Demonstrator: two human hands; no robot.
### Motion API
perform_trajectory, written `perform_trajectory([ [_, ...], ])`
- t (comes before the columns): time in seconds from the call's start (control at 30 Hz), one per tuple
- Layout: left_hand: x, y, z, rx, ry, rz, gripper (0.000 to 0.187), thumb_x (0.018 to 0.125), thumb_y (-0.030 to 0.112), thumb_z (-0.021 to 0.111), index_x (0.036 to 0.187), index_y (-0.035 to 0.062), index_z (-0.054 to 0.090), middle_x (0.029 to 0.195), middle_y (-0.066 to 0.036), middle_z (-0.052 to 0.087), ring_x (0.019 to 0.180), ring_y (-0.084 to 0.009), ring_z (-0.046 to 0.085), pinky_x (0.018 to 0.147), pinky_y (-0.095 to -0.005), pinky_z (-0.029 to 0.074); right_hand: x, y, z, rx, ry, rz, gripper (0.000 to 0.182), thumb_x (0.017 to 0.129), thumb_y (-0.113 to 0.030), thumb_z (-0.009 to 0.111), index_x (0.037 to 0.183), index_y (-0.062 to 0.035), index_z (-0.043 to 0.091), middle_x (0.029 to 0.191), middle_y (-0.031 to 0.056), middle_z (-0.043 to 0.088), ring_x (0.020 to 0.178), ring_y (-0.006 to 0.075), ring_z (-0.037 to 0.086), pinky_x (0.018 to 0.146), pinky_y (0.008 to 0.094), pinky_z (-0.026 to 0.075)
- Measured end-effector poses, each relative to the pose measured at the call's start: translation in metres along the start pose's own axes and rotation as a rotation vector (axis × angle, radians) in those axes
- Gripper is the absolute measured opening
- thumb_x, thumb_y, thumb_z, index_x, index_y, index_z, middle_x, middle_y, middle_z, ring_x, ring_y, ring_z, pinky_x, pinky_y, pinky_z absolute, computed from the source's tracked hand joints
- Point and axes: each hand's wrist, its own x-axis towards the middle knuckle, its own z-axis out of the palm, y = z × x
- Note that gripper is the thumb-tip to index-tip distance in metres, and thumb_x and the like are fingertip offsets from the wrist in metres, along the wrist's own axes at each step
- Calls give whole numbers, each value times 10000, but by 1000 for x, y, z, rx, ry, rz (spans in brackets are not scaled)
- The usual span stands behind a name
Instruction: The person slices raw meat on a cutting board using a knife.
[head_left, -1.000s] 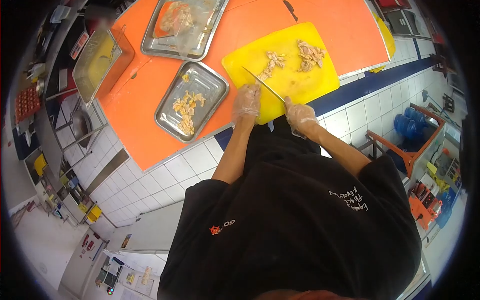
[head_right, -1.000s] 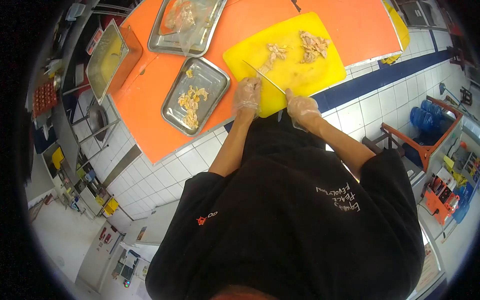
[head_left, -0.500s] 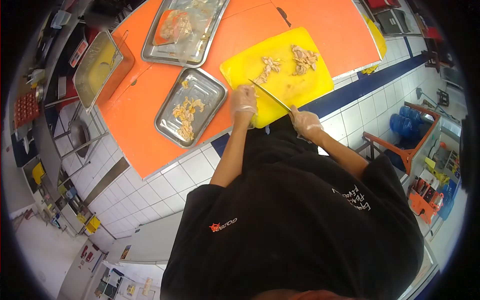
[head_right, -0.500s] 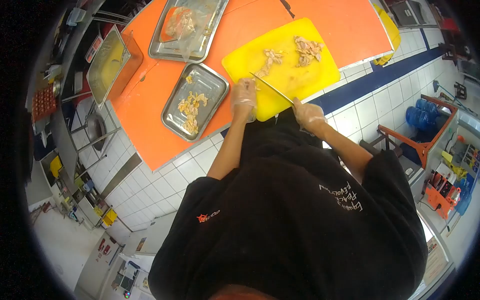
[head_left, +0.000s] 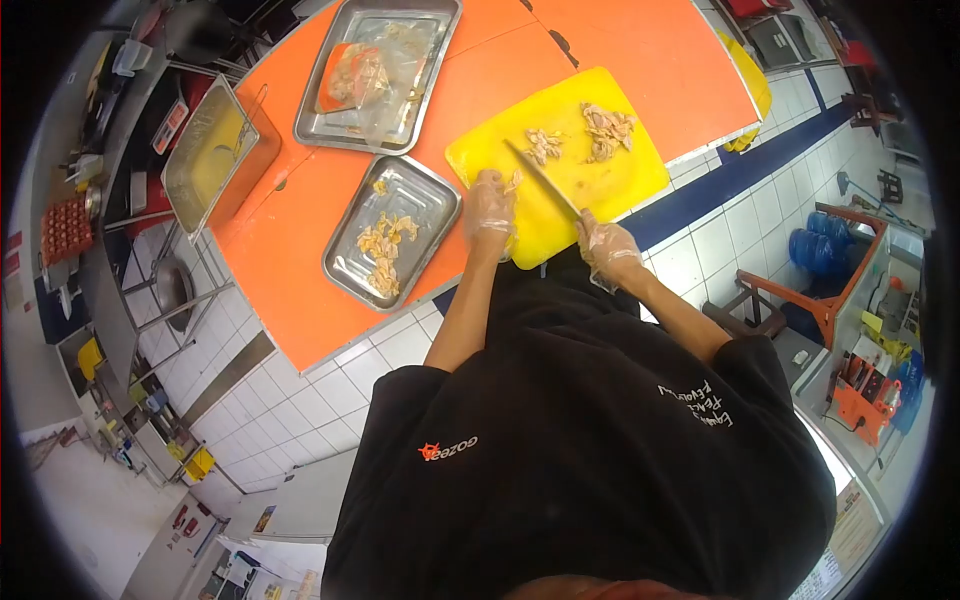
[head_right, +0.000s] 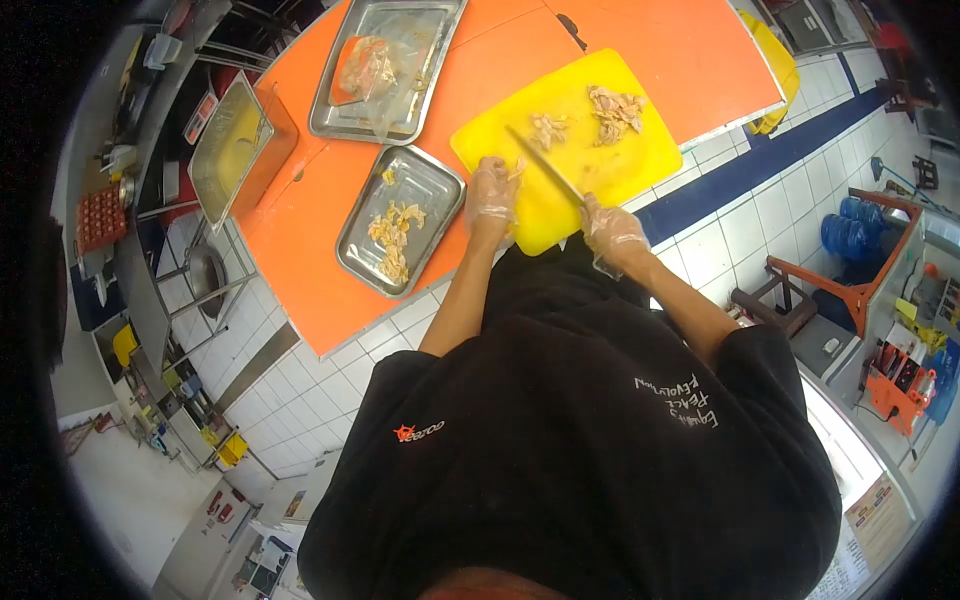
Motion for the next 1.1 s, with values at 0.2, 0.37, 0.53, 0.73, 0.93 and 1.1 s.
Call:
perform_trajectory([
  [0.2, -11, 20, -20, -4, -64, -157, 245, 979, 220, 717, 920, -18, 718, 824, -219, 697, 764, -351, 707, 725, -464, 536, 3, -14, -11, -109, -152, -1, 392, 1190, -353, 403, 1322, -41, 601, 996, 245, 792, 967, 447, 773, 839, 573, 590],
  [0.37, -15, 5, -12, -112, 82, 2, 286, 964, 222, 715, 844, -36, 681, 748, -222, 647, 675, -347, 631, 673, -463, 495, -5, -19, -7, -146, -186, -52, 414, 1185, -333, 384, 1369, -38, 608, 1042, 254, 800, 996, 449, 778, 834, 571, 595],
  [0.53, -15, 12, -16, 121, -53, 0, 200, 996, 211, 690, 1022, 29, 769, 1072, -222, 756, 969, -432, 732, 832, -528, 573, 20, -21, 17, -105, -124, -130, 399, 1144, -278, 410, 1420, -40, 573, 1046, 257, 802, 988, 459, 780, 836, 585, 594],
  [0.73, -17, 20, -16, 58, -96, -98, 213, 1044, 208, 661, 1031, 31, 779, 1106, -229, 750, 1063, -441, 719, 920, -530, 573, 78, -79, 1, -21, -69, -196, 347, 1143, -246, 397, 1377, -55, 567, 1042, 246, 805, 962, 455, 785, 839, 587, 596],
  [0.93, -16, -2, 1, 111, 69, -65, 281, 1060, 241, 659, 1159, -10, 734, 1165, -287, 738, 1103, -478, 704, 947, -539, 564, 9, -8, 12, -128, -191, -78, 297, 1155, -269, 422, 1280, -67, 601, 990, 229, 802, 908, 446, 783, 784, 589, 591],
  [1.1, -19, 3, -3, 142, 73, -54, 284, 1085, 243, 628, 1211, -1, 705, 1211, -276, 717, 1142, -464, 692, 973, -538, 559, -7, 13, -8, -191, -186, -106, 327, 1174, -318, 429, 1284, -61, 598, 934, 227, 790, 910, 437, 777, 787, 585, 579],
])
